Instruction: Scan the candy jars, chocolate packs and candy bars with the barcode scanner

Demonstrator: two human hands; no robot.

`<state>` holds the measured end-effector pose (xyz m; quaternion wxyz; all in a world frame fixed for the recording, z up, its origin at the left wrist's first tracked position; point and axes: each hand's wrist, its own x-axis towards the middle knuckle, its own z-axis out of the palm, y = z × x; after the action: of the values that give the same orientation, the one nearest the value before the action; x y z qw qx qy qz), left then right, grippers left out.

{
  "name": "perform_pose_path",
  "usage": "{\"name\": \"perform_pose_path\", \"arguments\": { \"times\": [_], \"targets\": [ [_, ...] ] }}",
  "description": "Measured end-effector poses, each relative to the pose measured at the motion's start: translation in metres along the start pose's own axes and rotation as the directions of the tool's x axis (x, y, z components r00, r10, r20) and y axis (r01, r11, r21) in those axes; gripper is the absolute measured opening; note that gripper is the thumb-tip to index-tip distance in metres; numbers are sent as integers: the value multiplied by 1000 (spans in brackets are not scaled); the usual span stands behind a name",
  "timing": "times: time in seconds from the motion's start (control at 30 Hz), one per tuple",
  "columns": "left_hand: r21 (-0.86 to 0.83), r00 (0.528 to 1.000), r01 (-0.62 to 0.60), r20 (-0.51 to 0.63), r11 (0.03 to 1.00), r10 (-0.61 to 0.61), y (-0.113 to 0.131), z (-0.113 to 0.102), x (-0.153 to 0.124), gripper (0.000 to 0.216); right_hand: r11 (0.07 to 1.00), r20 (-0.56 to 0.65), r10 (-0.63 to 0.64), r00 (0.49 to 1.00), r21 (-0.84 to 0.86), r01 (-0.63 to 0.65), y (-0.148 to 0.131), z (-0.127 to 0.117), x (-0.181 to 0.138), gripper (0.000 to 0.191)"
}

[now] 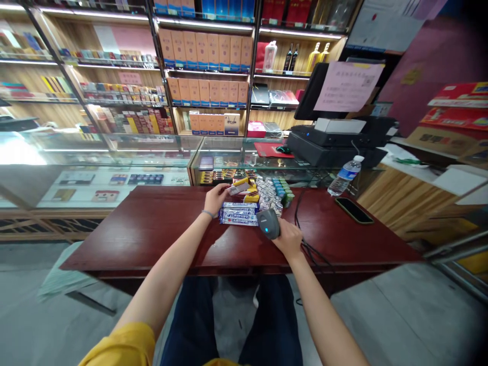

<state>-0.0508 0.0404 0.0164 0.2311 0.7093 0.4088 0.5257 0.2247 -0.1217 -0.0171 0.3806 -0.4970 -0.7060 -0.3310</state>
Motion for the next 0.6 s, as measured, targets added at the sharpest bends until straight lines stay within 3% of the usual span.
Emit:
{"name": "perform_pose_path", "arguments": {
  "times": [0.1, 0.27, 0.43, 0.6],
  "targets": [
    [-145, 991, 118, -50, 982, -126, -10, -15, -7, 37, 1000, 0, -5, 1000, 19, 5, -7, 4, 6, 33],
    [-380, 939, 309, -22, 872, -342, -37, -34, -29, 57, 996, 80, -26, 996, 82, 19, -25, 12, 21, 37],
    [-662, 901, 307, -29, 684, -433, -53, -45, -48, 65, 976, 192, -112, 975, 205, 72, -44, 16, 36, 41],
    [-731, 890, 276, -51, 624, -453, -57, -50, -50, 59, 951, 209, -160, 965, 295, 94, -59, 20, 45, 42]
  ]
}}
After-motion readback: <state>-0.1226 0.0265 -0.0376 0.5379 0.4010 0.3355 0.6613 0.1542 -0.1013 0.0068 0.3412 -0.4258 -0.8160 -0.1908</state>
